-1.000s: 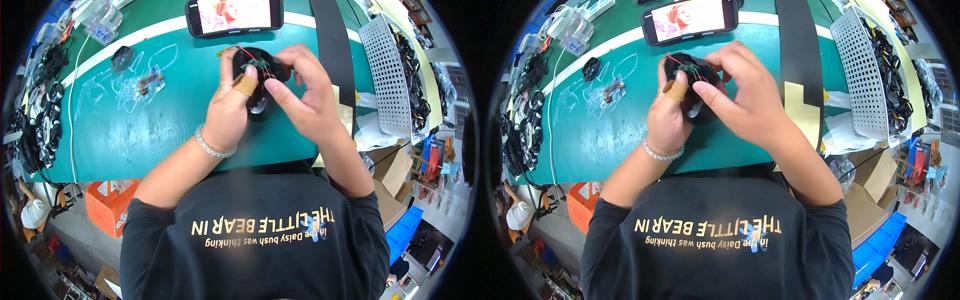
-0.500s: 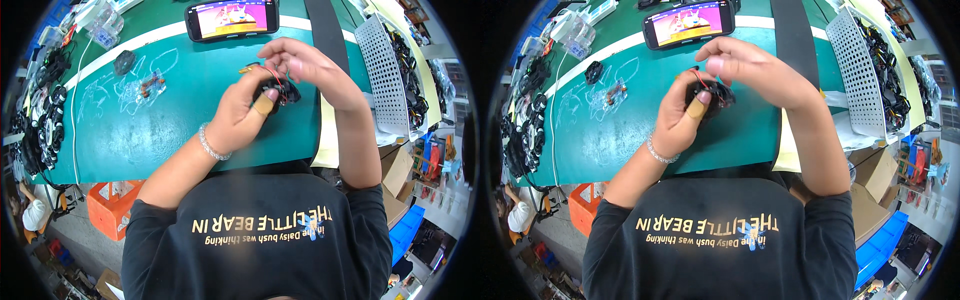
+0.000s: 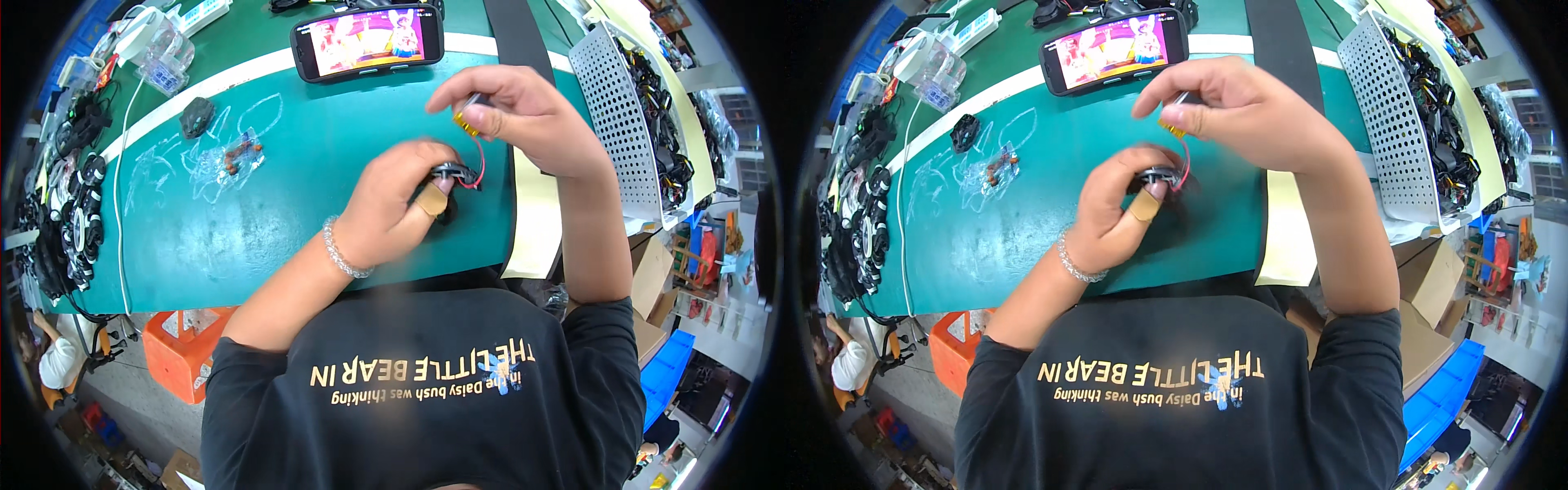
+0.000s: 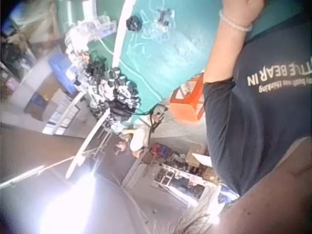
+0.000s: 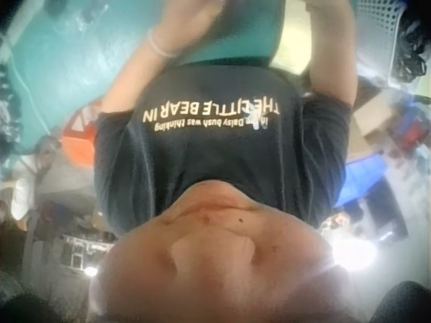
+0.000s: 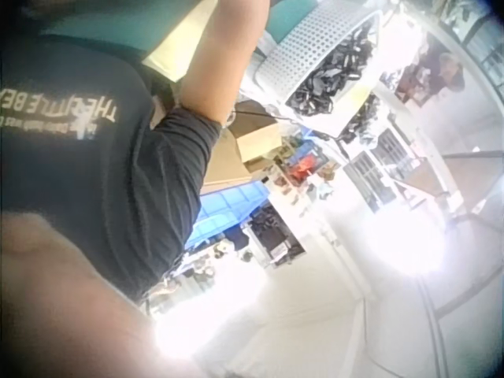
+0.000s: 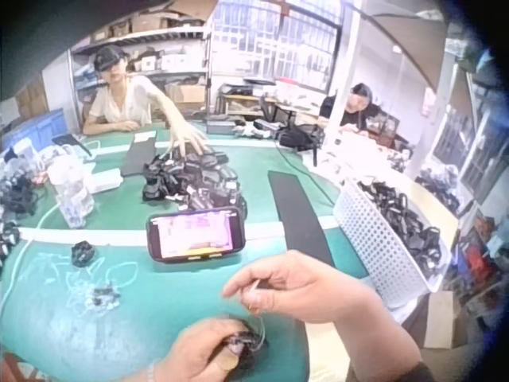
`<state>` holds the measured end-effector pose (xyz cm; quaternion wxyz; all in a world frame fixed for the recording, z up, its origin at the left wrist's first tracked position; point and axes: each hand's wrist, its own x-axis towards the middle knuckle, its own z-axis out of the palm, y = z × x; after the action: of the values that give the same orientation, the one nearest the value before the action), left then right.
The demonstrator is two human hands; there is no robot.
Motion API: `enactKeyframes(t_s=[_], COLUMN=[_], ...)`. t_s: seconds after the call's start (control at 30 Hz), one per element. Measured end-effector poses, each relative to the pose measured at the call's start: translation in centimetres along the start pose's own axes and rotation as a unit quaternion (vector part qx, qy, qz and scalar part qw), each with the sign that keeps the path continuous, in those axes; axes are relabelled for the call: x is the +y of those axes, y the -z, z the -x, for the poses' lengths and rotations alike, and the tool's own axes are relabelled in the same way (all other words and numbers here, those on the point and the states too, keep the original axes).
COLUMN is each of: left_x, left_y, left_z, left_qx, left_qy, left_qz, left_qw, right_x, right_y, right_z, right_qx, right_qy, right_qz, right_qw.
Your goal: The person assembles small electronic devices at a workbench. They open device casings, insert batteries, connect wires, and secure components with tape. The person handles multiple units one at a time, placing finished items into a white basket.
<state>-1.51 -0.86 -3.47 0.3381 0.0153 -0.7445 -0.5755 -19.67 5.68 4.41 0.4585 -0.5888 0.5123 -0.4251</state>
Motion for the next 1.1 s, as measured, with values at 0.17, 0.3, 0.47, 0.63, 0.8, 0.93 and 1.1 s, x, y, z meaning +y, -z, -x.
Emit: enactKeyframes(t_s=[0.17,0.3,0.47,0.63,0.8,0.93,1.1], left_x=[0.0,-0.3,-1.1,-0.5,-0.2,0.3,0.0], left_y=[0.9,1.2,1.2,0.8,0.7,0.5,0.5], left_z=[-0.9,-0.6,-0.6,-0.4,-0.4,-0.5,-0.4], left_qx=[0.086,0.132,0.188,0.203,0.224,0.195,0.179], left_qy=[-0.064,-0.035,-0.017,0.062,0.065,0.089,0.105], left_qz=[-0.154,-0.125,-0.073,0.112,0.113,0.102,0.061], left_qw=[0.982,0.983,0.979,0.971,0.966,0.971,0.976], right_x=[-0.8,-3.4,-3.5,-2.6,-1.8,-1.0,0.2], right_y=[-0.1,-0.4,-1.6,-2.7,-4.4,-3.8,-3.9], right_z=[1.8,2.5,3.1,2.8,2.2,1.4,0.8], right_qx=[0.140,0.110,0.122,0.127,0.213,0.230,0.287], right_qy=[0.061,-0.105,0.040,0.160,0.125,0.171,0.159], right_qz=[0.258,0.372,0.335,0.285,0.186,0.309,0.353], right_qw=[0.954,0.916,0.933,0.936,0.951,0.907,0.876])
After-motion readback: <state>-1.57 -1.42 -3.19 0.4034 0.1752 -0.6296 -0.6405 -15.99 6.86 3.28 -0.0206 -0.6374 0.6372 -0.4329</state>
